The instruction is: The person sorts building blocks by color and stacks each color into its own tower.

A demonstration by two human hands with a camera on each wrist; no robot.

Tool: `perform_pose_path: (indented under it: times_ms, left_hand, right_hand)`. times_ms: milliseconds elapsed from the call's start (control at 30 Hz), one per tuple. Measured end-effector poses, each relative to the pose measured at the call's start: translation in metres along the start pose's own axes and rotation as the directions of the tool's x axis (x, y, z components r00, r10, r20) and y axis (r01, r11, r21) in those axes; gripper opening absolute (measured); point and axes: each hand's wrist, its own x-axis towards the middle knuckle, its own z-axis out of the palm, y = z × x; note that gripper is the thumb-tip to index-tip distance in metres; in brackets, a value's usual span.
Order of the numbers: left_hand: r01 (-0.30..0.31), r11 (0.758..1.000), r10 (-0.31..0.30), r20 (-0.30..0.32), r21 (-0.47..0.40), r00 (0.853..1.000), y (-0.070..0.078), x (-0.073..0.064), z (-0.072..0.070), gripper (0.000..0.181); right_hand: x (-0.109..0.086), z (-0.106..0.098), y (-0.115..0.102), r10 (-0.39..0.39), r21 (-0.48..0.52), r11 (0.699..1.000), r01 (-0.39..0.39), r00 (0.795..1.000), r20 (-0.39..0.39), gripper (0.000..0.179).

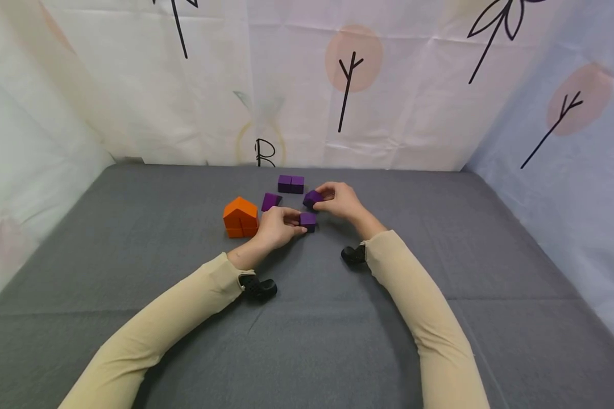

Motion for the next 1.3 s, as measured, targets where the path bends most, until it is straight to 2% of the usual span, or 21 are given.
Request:
perform_pose_path:
  times_ms: [200,367,500,767,1300]
  left_hand:
    - [0.023,1.0,-0.023,-0.002,-0.007,1.0,0.001,0.001,0.001,0.033]
    - [0.021,1.0,-0.021,-0.015,0.002,1.0,0.0,0.002,0.001,0.032]
    - [0.014,1.0,-0.014,-0.023,0.009,1.0,0.0,0.001,0.002,0.03]
    - [0.028,1.0,-0.028,-0.019,0.013,0.999,0.002,0.001,0.002,0.03]
    - [0.035,0.999,-0.035,-0.013,0.007,0.999,0.001,0.003,0.002,0.031]
  right_hand:
    - [-0.01,-0.004,0.005,-0.006,0.084,0.996,0.005,1.0,0.01,0.044]
    - [-0.018,-0.007,0.008,0.014,0.128,0.992,-0.021,0.998,0.055,0.046]
    - [-0.023,-0.009,0.013,-0.002,0.114,0.993,-0.008,0.996,0.088,0.046]
    - [-0.031,-0.013,0.018,-0.093,0.098,0.992,0.081,0.988,0.122,0.046]
    - [-0.038,-0.012,0.019,-0.068,0.104,0.993,0.053,0.986,0.153,0.039]
